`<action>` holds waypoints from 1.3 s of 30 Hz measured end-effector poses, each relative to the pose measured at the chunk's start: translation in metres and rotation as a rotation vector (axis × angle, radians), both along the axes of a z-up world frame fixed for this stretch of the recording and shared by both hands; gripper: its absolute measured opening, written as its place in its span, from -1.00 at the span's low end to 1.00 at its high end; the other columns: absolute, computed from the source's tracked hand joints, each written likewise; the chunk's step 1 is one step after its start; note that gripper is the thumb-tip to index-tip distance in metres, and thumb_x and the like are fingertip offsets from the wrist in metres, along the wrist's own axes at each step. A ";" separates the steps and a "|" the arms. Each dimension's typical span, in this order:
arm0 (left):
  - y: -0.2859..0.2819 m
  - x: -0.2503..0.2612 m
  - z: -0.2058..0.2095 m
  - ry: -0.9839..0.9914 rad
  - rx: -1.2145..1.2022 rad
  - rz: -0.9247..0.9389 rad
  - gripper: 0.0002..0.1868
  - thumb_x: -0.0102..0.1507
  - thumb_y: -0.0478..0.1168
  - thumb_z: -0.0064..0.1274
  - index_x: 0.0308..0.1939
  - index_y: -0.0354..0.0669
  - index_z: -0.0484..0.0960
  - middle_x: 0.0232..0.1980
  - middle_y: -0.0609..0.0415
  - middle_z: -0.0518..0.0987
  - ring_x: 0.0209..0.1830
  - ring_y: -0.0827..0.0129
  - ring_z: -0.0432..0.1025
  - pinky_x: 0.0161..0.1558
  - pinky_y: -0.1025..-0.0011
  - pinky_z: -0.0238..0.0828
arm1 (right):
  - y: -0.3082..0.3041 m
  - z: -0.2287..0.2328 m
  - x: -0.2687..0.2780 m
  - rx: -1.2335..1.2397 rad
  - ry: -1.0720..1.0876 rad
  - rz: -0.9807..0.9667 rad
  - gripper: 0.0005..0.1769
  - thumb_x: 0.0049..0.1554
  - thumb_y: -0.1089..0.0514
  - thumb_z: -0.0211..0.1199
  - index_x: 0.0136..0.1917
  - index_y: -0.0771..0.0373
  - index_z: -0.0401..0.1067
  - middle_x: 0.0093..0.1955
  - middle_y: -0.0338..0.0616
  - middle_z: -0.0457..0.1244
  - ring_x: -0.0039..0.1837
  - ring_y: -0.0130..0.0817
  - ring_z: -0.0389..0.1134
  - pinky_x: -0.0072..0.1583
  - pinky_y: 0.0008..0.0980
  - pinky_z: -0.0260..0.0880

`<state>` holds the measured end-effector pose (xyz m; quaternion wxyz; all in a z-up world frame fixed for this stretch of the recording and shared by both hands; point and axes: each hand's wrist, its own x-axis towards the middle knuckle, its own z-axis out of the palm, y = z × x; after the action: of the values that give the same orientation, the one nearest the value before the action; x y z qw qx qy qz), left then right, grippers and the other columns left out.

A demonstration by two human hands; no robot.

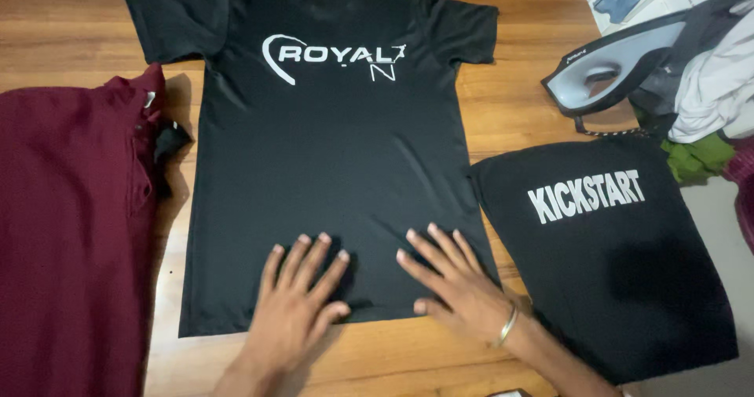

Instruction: The person irons a black t-shirt with the word 'KICKSTART' on a wooden table. They then switch to another black t-shirt with 'ROYAL' printed on it and continue ironing.

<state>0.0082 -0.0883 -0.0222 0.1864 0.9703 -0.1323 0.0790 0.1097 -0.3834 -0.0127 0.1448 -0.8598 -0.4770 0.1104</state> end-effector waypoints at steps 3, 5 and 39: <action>0.007 0.008 -0.002 -0.038 0.083 0.181 -0.32 0.32 0.18 -0.18 0.47 0.02 0.32 0.55 -0.12 0.19 0.54 -0.07 0.03 0.48 -0.15 -0.25 | 0.004 -0.005 0.008 -0.026 -0.104 -0.104 -0.21 0.26 -0.22 0.05 0.64 0.12 0.03 0.73 0.03 -0.21 0.70 0.18 -0.32 0.57 0.21 -0.38; 0.004 0.003 -0.004 -0.047 0.104 0.256 -0.30 0.31 0.21 -0.19 0.46 0.02 0.32 0.55 -0.13 0.20 0.54 -0.07 0.03 0.48 -0.18 -0.25 | 0.008 -0.010 0.006 -0.068 -0.192 -0.127 -0.20 0.26 -0.27 0.05 0.62 0.11 0.03 0.71 -0.01 -0.20 0.68 0.15 -0.31 0.57 0.22 -0.38; -0.053 -0.006 -0.012 -0.121 0.018 0.039 -0.17 0.28 0.31 -0.15 0.49 -0.09 0.24 0.55 -0.20 0.13 0.56 -0.16 -0.05 0.45 -0.21 -0.29 | -0.012 -0.001 -0.026 -0.073 -0.060 -0.182 0.04 0.06 -0.38 0.24 0.57 0.20 -0.04 0.67 0.08 -0.23 0.67 0.15 -0.34 0.51 0.26 -0.44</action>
<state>0.0025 -0.1417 -0.0345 0.1678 0.9678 -0.1252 0.1398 0.0842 -0.3955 -0.0132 0.1085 -0.9072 -0.3966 0.0886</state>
